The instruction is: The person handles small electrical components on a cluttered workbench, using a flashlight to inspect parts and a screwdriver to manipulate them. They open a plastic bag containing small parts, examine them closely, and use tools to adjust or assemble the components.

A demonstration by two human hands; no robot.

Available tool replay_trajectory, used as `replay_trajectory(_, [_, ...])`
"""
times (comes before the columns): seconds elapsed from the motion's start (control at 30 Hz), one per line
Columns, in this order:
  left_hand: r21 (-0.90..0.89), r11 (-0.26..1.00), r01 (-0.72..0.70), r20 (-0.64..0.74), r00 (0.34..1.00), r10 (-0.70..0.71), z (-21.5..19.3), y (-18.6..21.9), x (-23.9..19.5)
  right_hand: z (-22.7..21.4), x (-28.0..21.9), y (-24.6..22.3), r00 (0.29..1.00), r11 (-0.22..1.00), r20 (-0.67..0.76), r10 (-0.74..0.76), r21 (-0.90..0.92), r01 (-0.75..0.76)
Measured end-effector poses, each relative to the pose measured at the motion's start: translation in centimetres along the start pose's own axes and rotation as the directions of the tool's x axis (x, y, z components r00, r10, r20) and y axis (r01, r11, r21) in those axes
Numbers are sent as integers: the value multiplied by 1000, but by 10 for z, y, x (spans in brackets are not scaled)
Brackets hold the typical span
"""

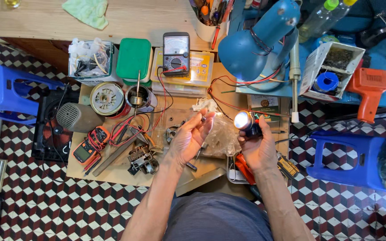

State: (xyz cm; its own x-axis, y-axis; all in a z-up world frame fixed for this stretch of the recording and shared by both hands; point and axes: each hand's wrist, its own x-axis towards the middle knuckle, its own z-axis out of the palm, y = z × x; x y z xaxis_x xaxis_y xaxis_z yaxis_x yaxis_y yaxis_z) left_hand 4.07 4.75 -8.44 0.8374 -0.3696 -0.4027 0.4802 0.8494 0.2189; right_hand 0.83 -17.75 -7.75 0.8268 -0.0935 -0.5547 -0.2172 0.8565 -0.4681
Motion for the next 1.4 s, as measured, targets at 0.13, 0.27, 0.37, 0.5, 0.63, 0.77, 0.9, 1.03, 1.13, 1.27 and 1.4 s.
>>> replay_trajectory(0.13, [43,999,-11,85,996,7,12,-6,-12,7,-10,-2,1000,1000,15,-11,-23,11])
replay_trajectory(0.27, [188,982,-24,7,1000,23,16,-11,-18,11,-14,1,1000,998,0,6,-59,-6])
replay_trajectory(0.37, [329,940,-91,26,996,87,21,-18,-19,9,-13,1,1000,999,16,3,-45,-3])
replay_trajectory(0.5, [782,516,-350,146,907,394,31,-34,-20,2,-6,2,999,999,18,36,12,-36])
replay_trajectory(0.63, [945,56,-322,236,790,567,48,-43,-24,-4,3,9,995,994,28,95,57,-96])
replay_trajectory(0.77, [933,-20,-358,309,774,553,63,-44,-29,-7,8,17,992,992,51,117,50,-120])
replay_trajectory(0.9, [894,-177,-412,435,701,565,73,-40,-38,-4,8,21,990,990,52,132,42,-134])
replay_trajectory(1.03, [874,-218,-435,477,674,565,78,-37,-42,0,5,20,988,988,58,144,52,-148])
replay_trajectory(1.13, [872,-216,-440,481,688,543,79,-37,-44,3,1,19,988,988,58,143,47,-145])
replay_trajectory(1.27, [880,-204,-429,467,701,540,78,-38,-46,7,-2,18,988,988,39,150,35,-151])
replay_trajectory(1.4, [881,-185,-436,464,716,522,75,-37,-43,9,-4,17,987,988,65,145,38,-148])
